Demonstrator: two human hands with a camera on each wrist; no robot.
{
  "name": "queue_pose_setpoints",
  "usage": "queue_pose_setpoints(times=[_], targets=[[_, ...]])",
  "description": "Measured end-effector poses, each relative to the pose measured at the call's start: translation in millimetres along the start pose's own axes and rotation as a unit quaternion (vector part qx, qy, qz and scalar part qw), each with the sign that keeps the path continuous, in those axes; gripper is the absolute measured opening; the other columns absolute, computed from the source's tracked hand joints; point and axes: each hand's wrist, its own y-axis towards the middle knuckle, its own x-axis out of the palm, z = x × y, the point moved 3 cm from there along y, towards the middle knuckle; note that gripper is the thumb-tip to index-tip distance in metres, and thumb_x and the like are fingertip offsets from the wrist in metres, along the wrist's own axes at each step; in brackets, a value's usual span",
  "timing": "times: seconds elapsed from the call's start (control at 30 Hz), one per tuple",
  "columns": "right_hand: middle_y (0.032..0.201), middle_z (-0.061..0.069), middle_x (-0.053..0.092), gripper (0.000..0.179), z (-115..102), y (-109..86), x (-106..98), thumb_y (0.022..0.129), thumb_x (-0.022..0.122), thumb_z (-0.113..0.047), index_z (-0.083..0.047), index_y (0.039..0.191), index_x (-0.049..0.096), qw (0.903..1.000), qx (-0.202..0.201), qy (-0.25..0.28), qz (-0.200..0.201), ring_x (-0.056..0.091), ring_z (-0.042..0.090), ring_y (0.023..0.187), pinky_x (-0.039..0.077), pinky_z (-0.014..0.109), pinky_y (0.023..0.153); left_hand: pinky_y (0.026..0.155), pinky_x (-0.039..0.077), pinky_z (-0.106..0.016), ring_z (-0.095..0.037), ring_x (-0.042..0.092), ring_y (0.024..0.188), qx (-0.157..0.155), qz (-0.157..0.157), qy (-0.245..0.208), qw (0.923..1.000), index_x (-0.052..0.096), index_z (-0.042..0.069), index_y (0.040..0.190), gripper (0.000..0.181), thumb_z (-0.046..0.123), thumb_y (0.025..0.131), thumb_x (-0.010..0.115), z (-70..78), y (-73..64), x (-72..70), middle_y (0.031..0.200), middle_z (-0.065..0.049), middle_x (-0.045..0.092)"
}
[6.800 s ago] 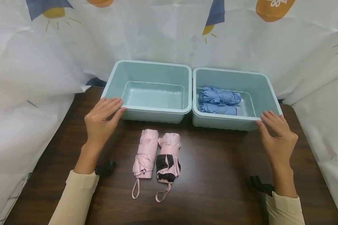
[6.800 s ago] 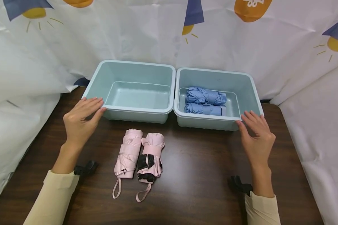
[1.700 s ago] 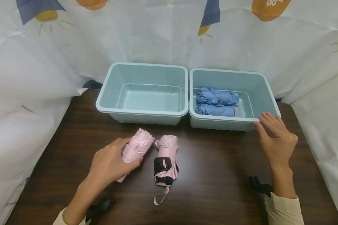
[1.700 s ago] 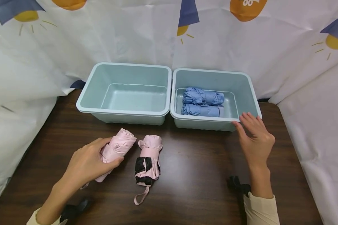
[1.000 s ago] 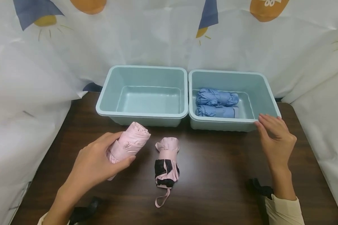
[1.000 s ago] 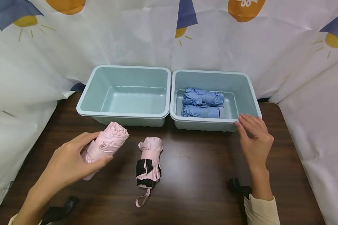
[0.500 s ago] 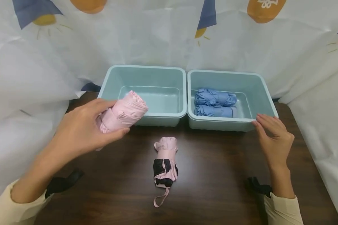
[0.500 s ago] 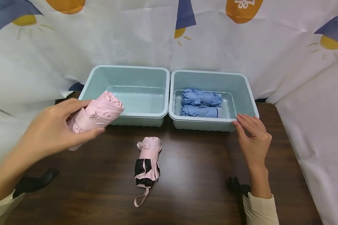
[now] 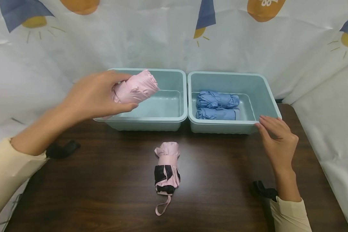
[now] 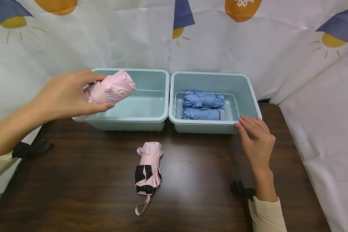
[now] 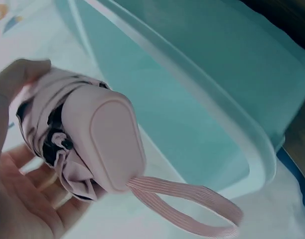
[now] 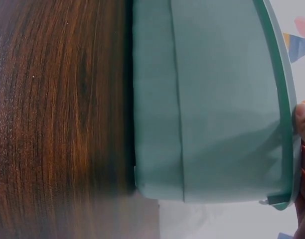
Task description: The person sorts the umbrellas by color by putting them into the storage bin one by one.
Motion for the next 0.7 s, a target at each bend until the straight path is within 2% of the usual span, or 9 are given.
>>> queue_pose_setpoints(times=[0.2,0.4,0.7], targets=[[0.108,0.029,0.078,0.034,1.4,0.0,0.5,0.078,0.085,0.013,0.001,0.11,0.081,1.0,0.005,0.0,-0.003,0.065,-0.019,0.111,0.046,0.026,0.121,0.062,0.046,-0.036,-0.022,0.062,0.086,0.051,-0.035,0.034,0.9975,0.067,0.021,0.14,0.067,0.041,0.08,0.089,4.5,22.2,3.3,0.115,-0.005,0.072],[0.108,0.028,0.078,0.035,3.3,-1.5,1.4,0.078,0.085,0.013,0.001,0.11,0.081,1.0,0.005,-0.002,-0.005,0.065,-0.02,0.111,0.046,0.025,0.121,0.064,0.047,-0.037,-0.023,0.064,0.085,0.095,-0.066,0.063,0.9913,0.069,0.02,0.137,0.061,0.037,0.082,0.087,7.9,38.7,3.8,0.114,-0.006,0.073],[0.106,0.03,0.078,0.034,3.9,-1.7,1.7,0.077,0.085,0.013,0.002,0.11,0.081,1.0,-0.001,0.004,0.0,0.066,-0.018,0.111,0.047,0.026,0.121,0.067,0.049,-0.042,-0.026,0.064,0.087,0.119,-0.099,0.081,0.9846,0.069,0.015,0.136,0.054,0.034,0.087,0.082,5.4,69.8,8.7,0.116,-0.01,0.076]])
